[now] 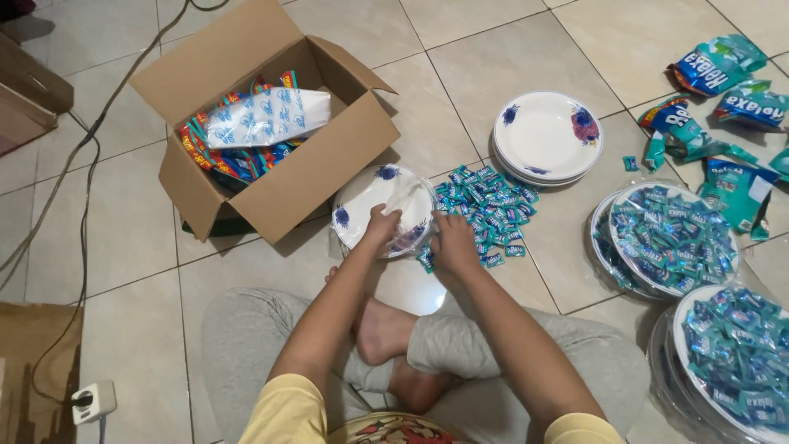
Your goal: The person wipes a white plate and then carefully arranges small blue candy packets in a circular pattern on it.
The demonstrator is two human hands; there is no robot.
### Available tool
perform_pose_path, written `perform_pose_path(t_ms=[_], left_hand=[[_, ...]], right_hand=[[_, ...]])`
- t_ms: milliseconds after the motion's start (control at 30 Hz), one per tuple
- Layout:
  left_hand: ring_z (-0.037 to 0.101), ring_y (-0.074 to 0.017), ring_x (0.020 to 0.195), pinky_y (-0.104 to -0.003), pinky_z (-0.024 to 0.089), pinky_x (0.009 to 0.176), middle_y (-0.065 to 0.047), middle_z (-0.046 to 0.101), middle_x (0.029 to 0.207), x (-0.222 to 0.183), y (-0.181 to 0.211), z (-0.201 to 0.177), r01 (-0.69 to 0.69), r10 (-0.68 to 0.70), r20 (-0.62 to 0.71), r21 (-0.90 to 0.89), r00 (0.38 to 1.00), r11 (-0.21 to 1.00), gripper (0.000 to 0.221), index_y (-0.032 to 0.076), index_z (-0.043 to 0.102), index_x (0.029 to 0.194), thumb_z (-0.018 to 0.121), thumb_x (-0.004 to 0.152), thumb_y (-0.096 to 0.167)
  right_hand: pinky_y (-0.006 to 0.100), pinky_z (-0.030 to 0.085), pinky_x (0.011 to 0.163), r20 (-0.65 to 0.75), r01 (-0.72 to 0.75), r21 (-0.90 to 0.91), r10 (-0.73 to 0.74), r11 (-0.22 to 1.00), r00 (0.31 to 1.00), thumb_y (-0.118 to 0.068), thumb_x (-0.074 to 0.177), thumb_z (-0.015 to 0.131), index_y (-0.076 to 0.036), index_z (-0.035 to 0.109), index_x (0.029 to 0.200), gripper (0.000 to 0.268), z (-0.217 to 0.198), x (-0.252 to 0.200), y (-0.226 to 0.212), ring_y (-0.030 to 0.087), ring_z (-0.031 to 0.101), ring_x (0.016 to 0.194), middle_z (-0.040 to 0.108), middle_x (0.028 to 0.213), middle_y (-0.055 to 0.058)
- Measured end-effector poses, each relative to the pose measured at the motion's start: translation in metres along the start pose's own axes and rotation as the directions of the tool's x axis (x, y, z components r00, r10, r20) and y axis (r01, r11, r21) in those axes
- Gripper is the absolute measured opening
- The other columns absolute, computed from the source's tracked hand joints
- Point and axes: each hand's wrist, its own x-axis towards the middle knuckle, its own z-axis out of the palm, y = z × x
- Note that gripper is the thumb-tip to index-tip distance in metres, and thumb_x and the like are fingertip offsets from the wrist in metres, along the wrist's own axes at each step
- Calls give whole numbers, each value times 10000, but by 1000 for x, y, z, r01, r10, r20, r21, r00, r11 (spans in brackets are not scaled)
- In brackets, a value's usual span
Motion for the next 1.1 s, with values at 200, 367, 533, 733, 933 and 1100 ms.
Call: perform_pose_path(t_ms=[200, 367, 533, 733, 933, 1100], left_hand=[[474, -437, 1360, -577, 413, 1104, -336, 491, 1417, -43, 25, -33, -24, 22, 16, 149, 1000, 989, 785, 4, 283, 1519, 636, 947, 408], [498, -427, 1345, -567, 427, 1083, -319, 520, 1391, -50, 19, -52, -77, 52, 98, 275, 994, 958, 756, 10, 330, 1506, 596, 955, 456], [532, -423, 1314, -551, 451, 1058, -303, 571, 1346, -122, 91, -74, -155, 98, 170, 369, 981, 917, 703, 10, 442, 1457, 591, 935, 456], [527, -461, 1295, -551, 471, 1045, -244, 547, 1326, -130, 132, -71, -238, 185, 155, 486, 970, 841, 620, 88, 520, 1409, 610, 913, 448], [506, -512, 1273, -576, 489, 1001, -261, 491, 1321, -82, 91, -39, -285, 228, 171, 573, 959, 768, 520, 108, 554, 1379, 605, 934, 373], [243, -574, 1428, -583, 307, 1176, -277, 179, 1580, -95, 81, -26, -282, 229, 172, 427, 958, 859, 327, 243, 675, 1312, 556, 1017, 319]], right_hand=[[530, 536, 875, 20, -359, 507, 406, 783, 914, -17, 951, 531, -111, -31, 1655, 906, -138, -46, -51, 397, 678, 1026, 644, 1061, 192], [583, 522, 952, 208, -422, 90, 397, 902, 894, -295, 927, 631, -133, 390, 1563, 699, -132, -46, 16, 436, 657, 1174, 707, 1187, 242], [574, 514, 989, 231, -400, -115, 416, 909, 879, -415, 885, 693, -112, 617, 1452, 648, -174, -37, 9, 420, 642, 1245, 693, 1305, 249], [474, 552, 894, -132, -329, 219, 362, 919, 923, -345, 883, 720, -194, 640, 1404, 549, -143, -27, 21, 306, 718, 1032, 734, 1097, 117], [659, 498, 1023, 277, -479, -79, 481, 874, 832, -521, 759, 839, -248, 423, 1572, 954, -91, -38, 38, 544, 436, 1371, 370, 1534, 261], [759, 416, 1037, 338, -396, -137, 419, 908, 843, -571, 692, 898, -324, 292, 1629, 1142, -124, -25, -20, 606, 206, 1474, 80, 1689, 249]])
